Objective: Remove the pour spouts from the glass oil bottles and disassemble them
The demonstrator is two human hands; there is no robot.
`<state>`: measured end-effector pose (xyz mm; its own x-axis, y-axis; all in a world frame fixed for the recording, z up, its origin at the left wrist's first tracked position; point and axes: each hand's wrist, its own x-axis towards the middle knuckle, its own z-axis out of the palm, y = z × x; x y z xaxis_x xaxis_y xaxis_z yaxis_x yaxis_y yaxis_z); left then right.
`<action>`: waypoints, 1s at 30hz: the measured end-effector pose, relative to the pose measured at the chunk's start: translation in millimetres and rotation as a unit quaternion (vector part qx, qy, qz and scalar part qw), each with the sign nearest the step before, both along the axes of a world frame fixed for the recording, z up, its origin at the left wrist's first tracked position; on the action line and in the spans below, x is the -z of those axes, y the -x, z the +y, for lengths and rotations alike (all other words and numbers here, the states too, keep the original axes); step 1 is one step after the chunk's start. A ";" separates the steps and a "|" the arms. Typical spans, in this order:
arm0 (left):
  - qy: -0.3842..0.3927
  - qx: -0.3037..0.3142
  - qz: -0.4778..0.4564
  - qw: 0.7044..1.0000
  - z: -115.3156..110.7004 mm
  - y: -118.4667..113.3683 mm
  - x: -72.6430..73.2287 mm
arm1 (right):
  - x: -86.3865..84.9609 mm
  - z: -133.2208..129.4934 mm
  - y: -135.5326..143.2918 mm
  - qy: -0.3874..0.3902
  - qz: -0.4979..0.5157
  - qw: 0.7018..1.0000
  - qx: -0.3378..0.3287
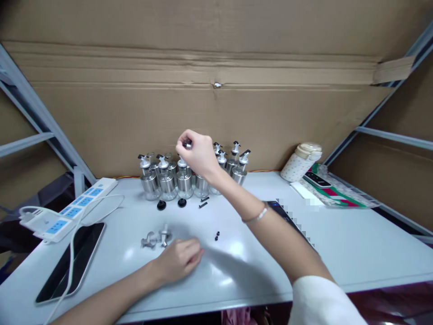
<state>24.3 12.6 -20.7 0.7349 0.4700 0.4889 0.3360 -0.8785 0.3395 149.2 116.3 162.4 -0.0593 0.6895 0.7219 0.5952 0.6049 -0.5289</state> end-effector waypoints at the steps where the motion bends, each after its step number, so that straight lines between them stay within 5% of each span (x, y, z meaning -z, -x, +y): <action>1: -0.014 0.021 0.033 0.999 -0.6 -0.9 4.0 | -11.2 14.8 2.2 0.012 -0.073 0.997 0.023; 3: -0.035 0.051 0.069 0.996 -1.6 -2.6 9.6 | -26.0 44.5 6.9 0.089 -0.231 0.967 0.061; 5: -0.042 0.066 0.077 0.994 -2.5 -4.2 11.2 | -31.4 70.5 11.4 0.214 -0.376 0.898 0.077; 9: -0.034 0.053 0.105 0.992 -3.7 -5.8 7.3 | -24.8 100.5 18.9 0.280 -0.424 0.859 0.063; 16: -0.020 0.039 0.140 0.989 -3.6 -5.1 -0.5 | -8.6 105.6 24.6 0.337 -0.452 0.824 0.049; 20: 0.026 0.031 0.141 0.989 -4.4 -4.6 -4.3 | -13.0 102.7 20.6 0.316 -0.449 0.835 0.044; 24: 0.104 0.021 0.107 0.989 -4.2 -5.0 -6.8 | -34.5 96.0 8.5 0.251 -0.425 0.868 0.050; 27: 0.215 0.013 0.063 0.975 -2.2 -5.3 -10.7 | -56.0 89.8 -5.9 0.119 -0.355 0.926 0.047; 30: 0.392 0.010 0.018 0.920 2.8 -4.1 -14.7 | -72.5 79.5 -21.7 -0.040 -0.209 0.976 0.038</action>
